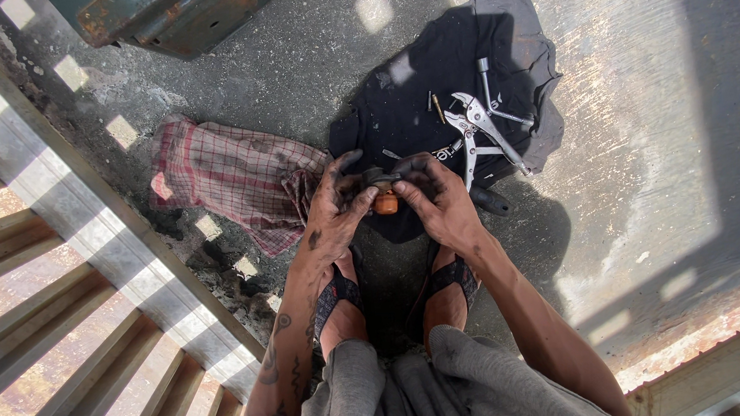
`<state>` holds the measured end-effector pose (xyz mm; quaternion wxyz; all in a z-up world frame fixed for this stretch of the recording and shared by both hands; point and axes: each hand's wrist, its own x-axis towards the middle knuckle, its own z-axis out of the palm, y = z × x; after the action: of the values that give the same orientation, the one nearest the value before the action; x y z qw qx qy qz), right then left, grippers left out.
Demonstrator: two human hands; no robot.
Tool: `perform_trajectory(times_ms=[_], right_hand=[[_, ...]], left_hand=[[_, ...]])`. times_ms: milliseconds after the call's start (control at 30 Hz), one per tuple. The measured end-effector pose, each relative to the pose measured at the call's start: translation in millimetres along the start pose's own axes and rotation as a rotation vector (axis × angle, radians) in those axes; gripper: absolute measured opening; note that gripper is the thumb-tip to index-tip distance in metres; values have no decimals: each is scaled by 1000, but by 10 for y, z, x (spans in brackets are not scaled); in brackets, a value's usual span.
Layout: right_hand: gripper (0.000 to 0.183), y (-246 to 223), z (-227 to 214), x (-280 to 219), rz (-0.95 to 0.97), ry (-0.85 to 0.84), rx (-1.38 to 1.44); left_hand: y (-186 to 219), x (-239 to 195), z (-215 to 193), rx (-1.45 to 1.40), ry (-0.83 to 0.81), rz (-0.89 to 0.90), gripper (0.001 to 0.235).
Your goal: The person assembles small mechanical parts on a cloth on the floor. They use pliers to grip and adjust components, then insert a small metal ring and a brown cylindrical piece into the assembly. The person continues to fit and adjust the parts by hand.
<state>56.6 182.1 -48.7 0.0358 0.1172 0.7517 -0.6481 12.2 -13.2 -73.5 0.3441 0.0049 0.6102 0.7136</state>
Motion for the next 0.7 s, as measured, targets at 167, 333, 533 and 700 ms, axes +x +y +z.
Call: perform_trajectory(times_ms=[167,333,533,700], right_hand=[[15,-18,-5,-34,-462,67,-212],[11,151,-49,-6,-718,149,-442],[11,209,-31,14,-731,192,-382],[11,193,-9,6,-634,129,-298]], left_hand=[[175,-20,6,109,18,278,60],[364,-75,68,629,63,583,60],[320,-66,96,653,166,552,70],[362,-92,117,621,171,512,77]])
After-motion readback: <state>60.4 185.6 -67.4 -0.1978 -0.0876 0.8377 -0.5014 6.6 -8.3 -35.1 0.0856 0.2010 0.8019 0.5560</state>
